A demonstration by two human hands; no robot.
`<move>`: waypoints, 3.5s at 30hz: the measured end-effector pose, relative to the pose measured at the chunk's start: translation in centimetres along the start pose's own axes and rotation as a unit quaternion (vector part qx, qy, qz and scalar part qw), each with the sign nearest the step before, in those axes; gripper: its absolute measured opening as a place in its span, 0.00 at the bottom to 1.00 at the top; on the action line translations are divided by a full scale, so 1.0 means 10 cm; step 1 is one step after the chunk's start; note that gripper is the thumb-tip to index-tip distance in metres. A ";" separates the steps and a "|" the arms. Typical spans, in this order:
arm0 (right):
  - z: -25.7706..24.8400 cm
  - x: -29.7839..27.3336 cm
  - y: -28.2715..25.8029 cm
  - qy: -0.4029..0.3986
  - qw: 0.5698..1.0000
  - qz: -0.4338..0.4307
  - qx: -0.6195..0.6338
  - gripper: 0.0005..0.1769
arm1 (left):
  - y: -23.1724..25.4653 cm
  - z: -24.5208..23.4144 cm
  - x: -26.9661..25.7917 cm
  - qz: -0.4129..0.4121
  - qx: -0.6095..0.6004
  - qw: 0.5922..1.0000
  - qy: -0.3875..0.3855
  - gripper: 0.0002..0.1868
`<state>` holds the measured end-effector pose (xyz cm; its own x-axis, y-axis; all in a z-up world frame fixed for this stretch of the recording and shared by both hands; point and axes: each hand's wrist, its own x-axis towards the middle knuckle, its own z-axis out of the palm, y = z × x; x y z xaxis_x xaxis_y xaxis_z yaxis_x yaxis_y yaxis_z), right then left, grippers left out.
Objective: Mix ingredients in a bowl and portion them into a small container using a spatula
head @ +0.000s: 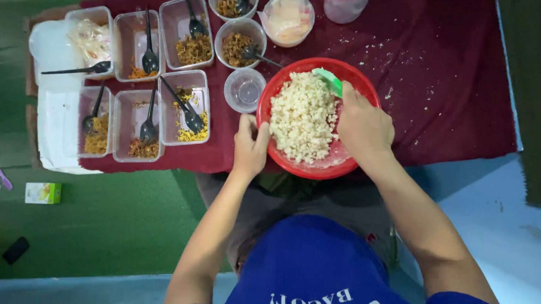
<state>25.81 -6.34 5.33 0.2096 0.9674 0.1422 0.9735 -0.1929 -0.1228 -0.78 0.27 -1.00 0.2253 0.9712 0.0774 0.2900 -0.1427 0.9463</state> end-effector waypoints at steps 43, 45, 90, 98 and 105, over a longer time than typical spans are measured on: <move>-0.46 -0.25 -0.31 -0.090 0.994 0.059 -0.008 0.30 | -0.06 0.04 -0.04 0.098 -0.095 0.991 0.003 0.11; -0.49 -0.31 -0.34 -0.173 0.984 0.026 -0.018 0.29 | -0.15 0.05 -0.04 0.092 -0.084 0.992 0.005 0.12; -0.35 -0.40 -0.39 -0.028 0.988 0.146 0.031 0.32 | -0.13 0.00 -0.01 0.074 -0.104 0.991 -0.028 0.11; -0.37 -0.26 -0.26 -0.066 0.988 0.108 0.083 0.31 | -0.14 0.01 -0.02 0.071 -0.110 0.991 -0.003 0.10; -0.11 -0.11 0.00 -0.203 0.972 0.095 0.076 0.30 | -0.10 0.04 -0.05 0.064 -0.092 0.993 0.032 0.12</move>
<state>25.69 -7.58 6.30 0.3014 0.9074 -0.2927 0.8896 -0.3781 -0.2562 -0.84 -0.12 -2.10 0.1885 0.9584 0.2142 0.0859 -0.2333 0.9686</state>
